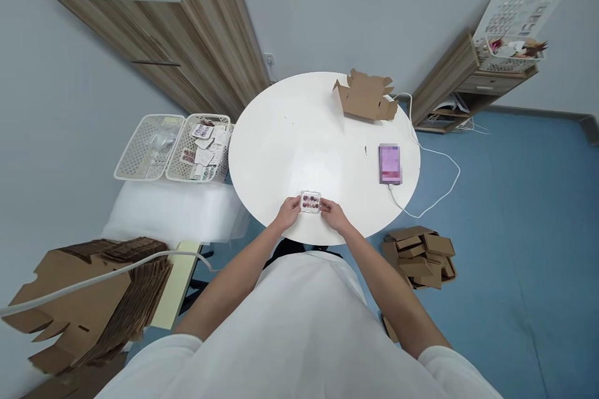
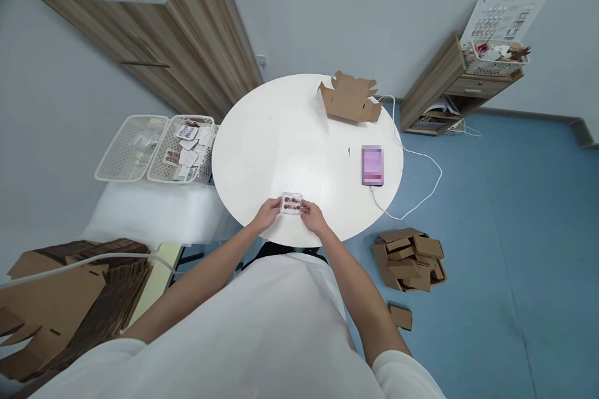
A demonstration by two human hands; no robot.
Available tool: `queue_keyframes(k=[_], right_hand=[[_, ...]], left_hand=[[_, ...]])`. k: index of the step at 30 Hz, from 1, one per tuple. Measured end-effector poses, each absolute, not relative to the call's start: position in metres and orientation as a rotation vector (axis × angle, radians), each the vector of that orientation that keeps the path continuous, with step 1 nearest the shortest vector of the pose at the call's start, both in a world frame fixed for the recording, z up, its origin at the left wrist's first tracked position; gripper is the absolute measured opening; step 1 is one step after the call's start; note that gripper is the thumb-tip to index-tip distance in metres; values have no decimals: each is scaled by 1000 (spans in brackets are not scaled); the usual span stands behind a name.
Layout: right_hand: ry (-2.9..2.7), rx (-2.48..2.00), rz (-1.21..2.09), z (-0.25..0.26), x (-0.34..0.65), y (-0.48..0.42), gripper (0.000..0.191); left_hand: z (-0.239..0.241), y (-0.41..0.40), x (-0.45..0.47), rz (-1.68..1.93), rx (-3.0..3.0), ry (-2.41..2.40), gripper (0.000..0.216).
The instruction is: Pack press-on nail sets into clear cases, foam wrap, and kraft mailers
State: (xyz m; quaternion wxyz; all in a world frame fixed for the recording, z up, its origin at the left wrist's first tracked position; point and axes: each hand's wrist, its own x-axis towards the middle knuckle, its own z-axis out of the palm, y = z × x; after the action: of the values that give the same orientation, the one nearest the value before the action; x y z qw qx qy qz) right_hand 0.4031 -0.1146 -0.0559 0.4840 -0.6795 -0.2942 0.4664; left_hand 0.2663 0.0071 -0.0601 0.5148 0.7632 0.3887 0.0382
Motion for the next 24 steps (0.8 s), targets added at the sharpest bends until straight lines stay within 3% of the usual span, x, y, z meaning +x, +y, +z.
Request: queue_keyframes(k=[6, 15, 18, 24], right_hand=[[-873, -1981, 899, -60, 394, -126, 49], [-1713, -2391, 576, -61, 352, -144, 13], [-1683, -2475, 511, -63, 348, -138, 20], [-1552, -2482, 453, -49, 341, -138, 20]], left_hand=[[-54, 12, 258, 18, 2022, 865, 41], [-40, 8, 210, -237, 2488, 430, 44], [-40, 9, 208, -238, 2581, 391, 45], [-39, 13, 211, -151, 2775, 278, 22]])
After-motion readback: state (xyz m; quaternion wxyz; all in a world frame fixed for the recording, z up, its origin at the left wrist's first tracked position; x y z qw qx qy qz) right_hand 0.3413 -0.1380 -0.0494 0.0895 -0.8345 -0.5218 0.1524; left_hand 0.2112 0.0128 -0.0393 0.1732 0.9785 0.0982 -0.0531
